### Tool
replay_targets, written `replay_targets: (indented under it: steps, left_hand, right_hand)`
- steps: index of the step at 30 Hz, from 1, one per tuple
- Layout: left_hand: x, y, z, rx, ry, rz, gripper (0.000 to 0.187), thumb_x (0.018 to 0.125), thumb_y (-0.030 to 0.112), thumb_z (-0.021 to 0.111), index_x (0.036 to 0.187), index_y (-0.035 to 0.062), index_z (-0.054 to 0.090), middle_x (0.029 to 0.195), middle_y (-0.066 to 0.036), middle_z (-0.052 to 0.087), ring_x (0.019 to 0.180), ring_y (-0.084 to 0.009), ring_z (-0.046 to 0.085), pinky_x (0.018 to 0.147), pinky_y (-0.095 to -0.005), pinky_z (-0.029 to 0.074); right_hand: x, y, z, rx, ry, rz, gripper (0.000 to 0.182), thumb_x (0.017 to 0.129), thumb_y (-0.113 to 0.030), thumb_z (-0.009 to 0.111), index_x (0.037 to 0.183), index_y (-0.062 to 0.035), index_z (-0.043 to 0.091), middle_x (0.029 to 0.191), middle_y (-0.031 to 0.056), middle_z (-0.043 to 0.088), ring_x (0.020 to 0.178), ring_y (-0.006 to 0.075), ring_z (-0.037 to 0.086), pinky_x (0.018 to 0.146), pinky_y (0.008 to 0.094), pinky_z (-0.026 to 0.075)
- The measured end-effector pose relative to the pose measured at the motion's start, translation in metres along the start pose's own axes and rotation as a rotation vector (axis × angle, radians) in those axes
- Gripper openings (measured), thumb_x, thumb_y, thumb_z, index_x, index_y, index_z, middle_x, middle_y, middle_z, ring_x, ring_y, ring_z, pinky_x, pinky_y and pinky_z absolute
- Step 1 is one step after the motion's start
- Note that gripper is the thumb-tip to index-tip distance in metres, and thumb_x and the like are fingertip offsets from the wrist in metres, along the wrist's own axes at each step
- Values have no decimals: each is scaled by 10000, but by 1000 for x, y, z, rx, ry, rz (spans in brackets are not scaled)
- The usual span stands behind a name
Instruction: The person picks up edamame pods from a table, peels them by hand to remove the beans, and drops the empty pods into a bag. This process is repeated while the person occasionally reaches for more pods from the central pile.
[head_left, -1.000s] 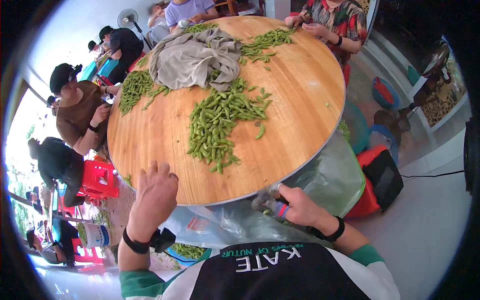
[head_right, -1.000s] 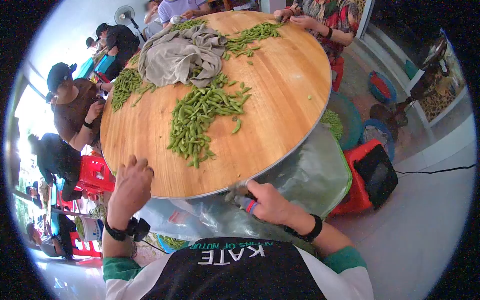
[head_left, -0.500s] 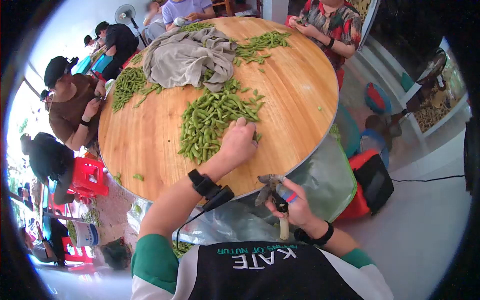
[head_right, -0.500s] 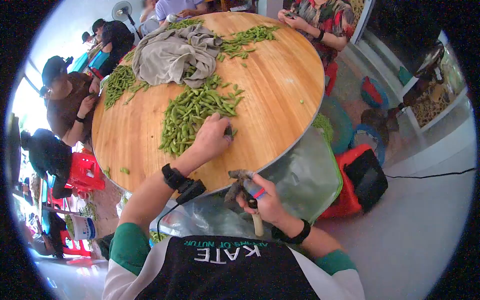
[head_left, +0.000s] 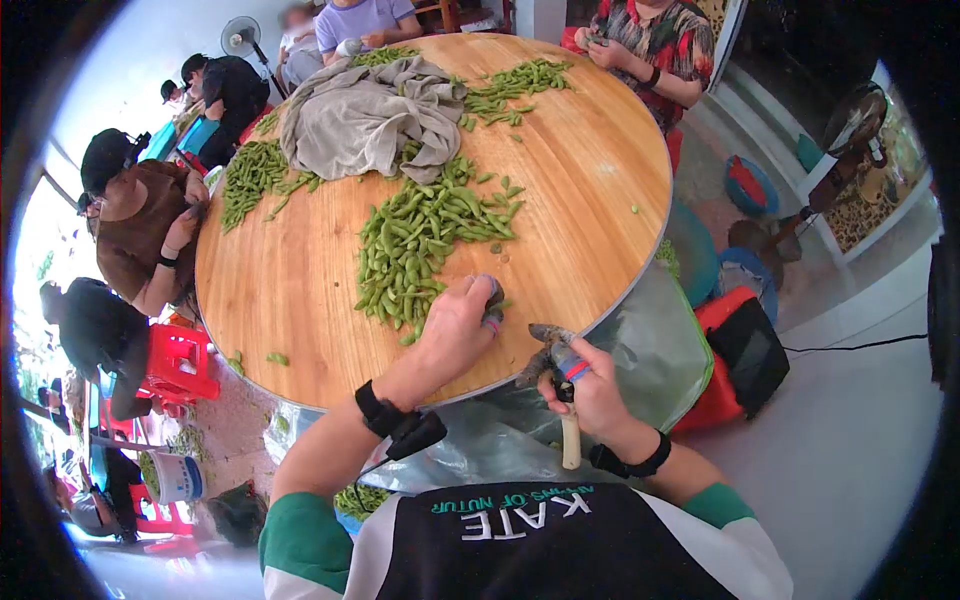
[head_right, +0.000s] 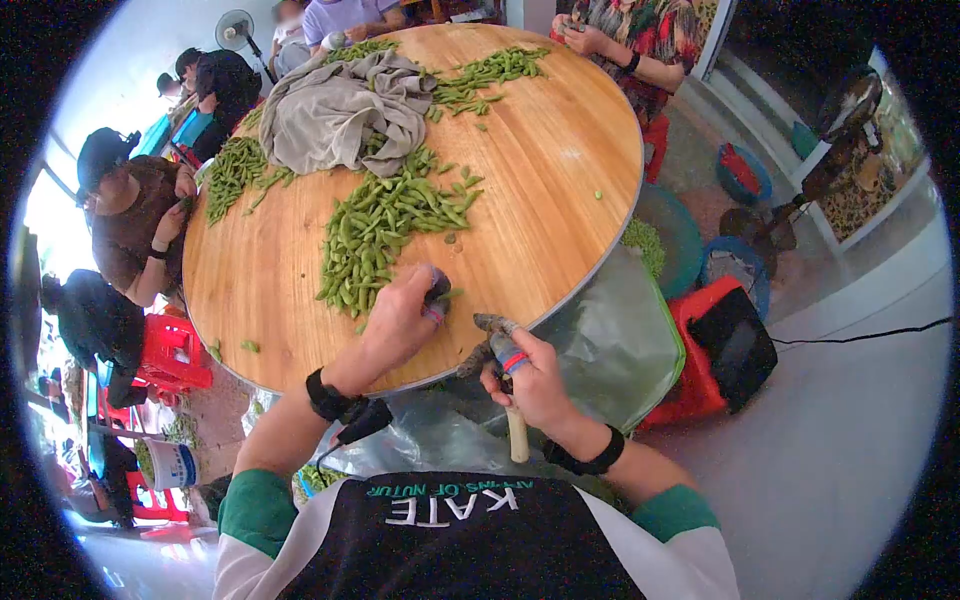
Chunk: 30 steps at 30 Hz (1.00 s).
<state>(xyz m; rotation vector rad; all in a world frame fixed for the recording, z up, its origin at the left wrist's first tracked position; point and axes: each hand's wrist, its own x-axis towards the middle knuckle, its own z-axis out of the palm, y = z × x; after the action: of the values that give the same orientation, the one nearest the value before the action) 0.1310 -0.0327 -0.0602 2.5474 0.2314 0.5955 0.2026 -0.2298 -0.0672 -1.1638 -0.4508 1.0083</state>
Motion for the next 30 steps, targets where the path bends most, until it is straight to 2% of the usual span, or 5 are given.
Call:
replay_targets:
  steps: [5,9,17,26,30]
  left_hand:
    - [-14,40,-18,-357,-88,-328,174,795,-2,576,963,-42,548,858,-211,637,795,-357,635,687,-384,502]
    - [-25,36,-12,-404,-99,-287,192,815,-3,548,1002,-42,557,877,-193,643,792,-274,648,703,-346,503]
    - [-35,39,-10,-920,-228,-554,135,927,97,513,1018,18,574,806,9,575,648,-62,498,549,-210,402]
    - [-42,40,-7,-839,-159,-452,136,933,102,508,1036,27,558,808,20,558,645,-40,476,527,-191,367]
    - [-42,47,-6,-957,-111,-557,133,921,78,498,1013,4,560,797,-7,561,672,-77,477,584,-234,407]
  right_hand:
    - [-3,-5,2,64,-19,28,330,959,-114,342,1250,-20,469,638,87,527,502,102,442,413,229,339]
    - [0,2,4,26,-32,5,353,956,-106,339,1282,-30,452,640,81,533,499,98,437,416,226,339]
    - [-7,-7,8,-79,-163,-76,436,949,-102,320,1378,-67,392,611,40,516,465,76,404,411,216,321]
    - [-10,-12,11,-146,-140,-123,380,957,-118,351,1314,-54,463,582,7,489,454,65,401,406,215,314]
    - [-9,-8,13,-185,-81,-156,324,965,-124,382,1241,-38,528,561,2,490,449,57,410,392,216,309]
